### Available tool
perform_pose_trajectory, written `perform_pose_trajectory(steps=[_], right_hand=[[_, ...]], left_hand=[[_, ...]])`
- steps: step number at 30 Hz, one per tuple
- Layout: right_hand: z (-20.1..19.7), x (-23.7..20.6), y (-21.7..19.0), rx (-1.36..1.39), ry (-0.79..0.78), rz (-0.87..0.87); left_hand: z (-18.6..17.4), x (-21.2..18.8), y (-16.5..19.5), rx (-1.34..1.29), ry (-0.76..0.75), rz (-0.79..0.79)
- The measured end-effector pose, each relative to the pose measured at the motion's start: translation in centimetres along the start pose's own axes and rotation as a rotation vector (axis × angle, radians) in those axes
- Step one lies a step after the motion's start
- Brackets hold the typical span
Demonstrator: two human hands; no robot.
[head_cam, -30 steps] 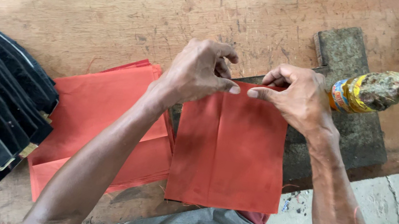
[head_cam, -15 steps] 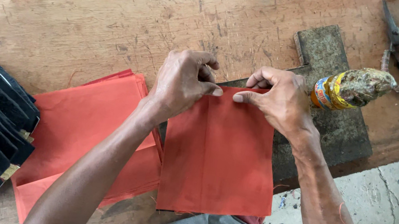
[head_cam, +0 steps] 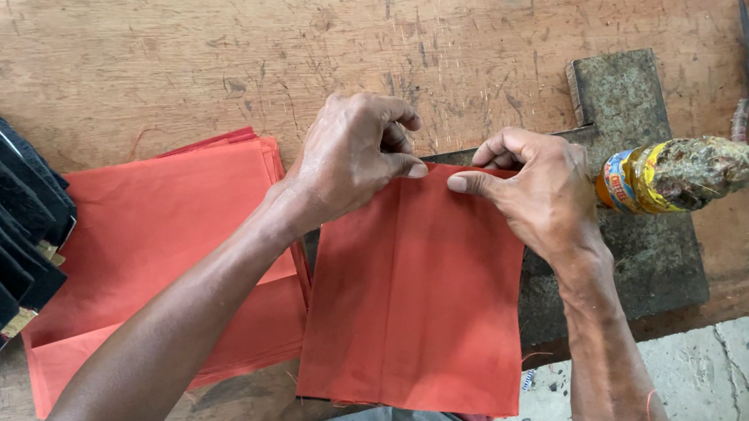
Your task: The person folds red fabric squares over dark backing pieces on a workbench, aligning the edges and pressing the folds flat by hand, then stacks the finished folded pieces with a pile of completed ones. They repeat the same folding cycle on piece after piece across the table.
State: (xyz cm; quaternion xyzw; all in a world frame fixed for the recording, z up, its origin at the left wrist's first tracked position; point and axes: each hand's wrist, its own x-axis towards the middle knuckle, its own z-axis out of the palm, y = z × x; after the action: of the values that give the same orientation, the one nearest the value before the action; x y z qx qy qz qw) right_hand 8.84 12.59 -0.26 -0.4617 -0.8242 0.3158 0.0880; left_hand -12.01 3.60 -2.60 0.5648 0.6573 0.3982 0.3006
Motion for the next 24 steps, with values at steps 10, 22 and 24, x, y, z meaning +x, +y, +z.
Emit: perform_pose_trajectory(steps=[10,22,24], right_hand=[[0.11,0.13,0.17,0.038,0.0,-0.027],[0.08,0.07,-0.16,0.028,-0.007,0.006],[0.07,0.03,-0.19,0.02,-0.001,-0.002]], left_hand=[[-0.03,0.13,0.11,0.027,-0.012,-0.04],[-0.16,0.29,0.48,0.061,-0.028,-0.088],[-0.24,0.32,0.61,0.057,-0.031,-0.091]])
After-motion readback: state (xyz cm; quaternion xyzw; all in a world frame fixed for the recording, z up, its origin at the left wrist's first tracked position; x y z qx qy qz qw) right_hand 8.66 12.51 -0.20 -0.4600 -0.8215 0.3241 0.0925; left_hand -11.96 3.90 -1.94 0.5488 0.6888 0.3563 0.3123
